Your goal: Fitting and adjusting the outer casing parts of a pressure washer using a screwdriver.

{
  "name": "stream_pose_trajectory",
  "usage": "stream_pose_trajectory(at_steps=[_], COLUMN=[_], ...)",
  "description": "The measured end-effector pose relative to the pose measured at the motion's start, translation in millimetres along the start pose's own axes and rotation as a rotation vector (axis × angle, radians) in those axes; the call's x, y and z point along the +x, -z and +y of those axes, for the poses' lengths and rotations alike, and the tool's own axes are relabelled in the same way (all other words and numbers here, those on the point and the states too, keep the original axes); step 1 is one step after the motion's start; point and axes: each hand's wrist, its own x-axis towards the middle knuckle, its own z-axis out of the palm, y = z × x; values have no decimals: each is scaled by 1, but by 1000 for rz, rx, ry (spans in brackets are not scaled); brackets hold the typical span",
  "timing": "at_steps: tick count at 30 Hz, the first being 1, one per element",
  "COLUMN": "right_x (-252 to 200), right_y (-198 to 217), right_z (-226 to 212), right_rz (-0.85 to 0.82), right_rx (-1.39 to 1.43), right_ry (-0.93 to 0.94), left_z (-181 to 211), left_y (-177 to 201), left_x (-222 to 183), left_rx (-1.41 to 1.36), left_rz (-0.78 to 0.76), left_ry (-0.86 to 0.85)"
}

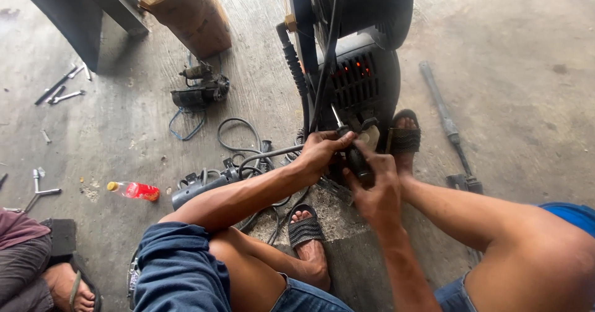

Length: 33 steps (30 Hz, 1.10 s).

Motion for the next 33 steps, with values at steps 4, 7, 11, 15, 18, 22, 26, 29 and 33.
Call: stream_pose_trajectory(at_steps=[4,7,11,15,18,22,26,29,33], right_x=[-8,-2,-1,-7,-8,-4,1,5,-6], right_y=[0,6,4,-3,-2,6,-3,-13,-12], right_z=[51,10,4,9,8,15,33,34,26], right_rz=[-171,-150,-57,70,61,-115,-2,77,104], right_rx=[280,385,308,138,289,567,364,81,113], right_ry=[-309,-364,-337,-62,-160,-370,-272,-38,-57], left_z=[26,47,16,-13,-20,-12,-15,2,32], left_y=[-19,-27,-6,2,12,12,24,9,-20], left_x=[-28,-52,-16,1,15,6,9,-4,-36], left_rx=[-132,-141,-129,111,30,-42,47,-76,38], left_rz=[-113,-150,-131,-40,-79,-159,-159,-161,8], left_ry=[-51,-35,37,40,49,56,14,36,-45])
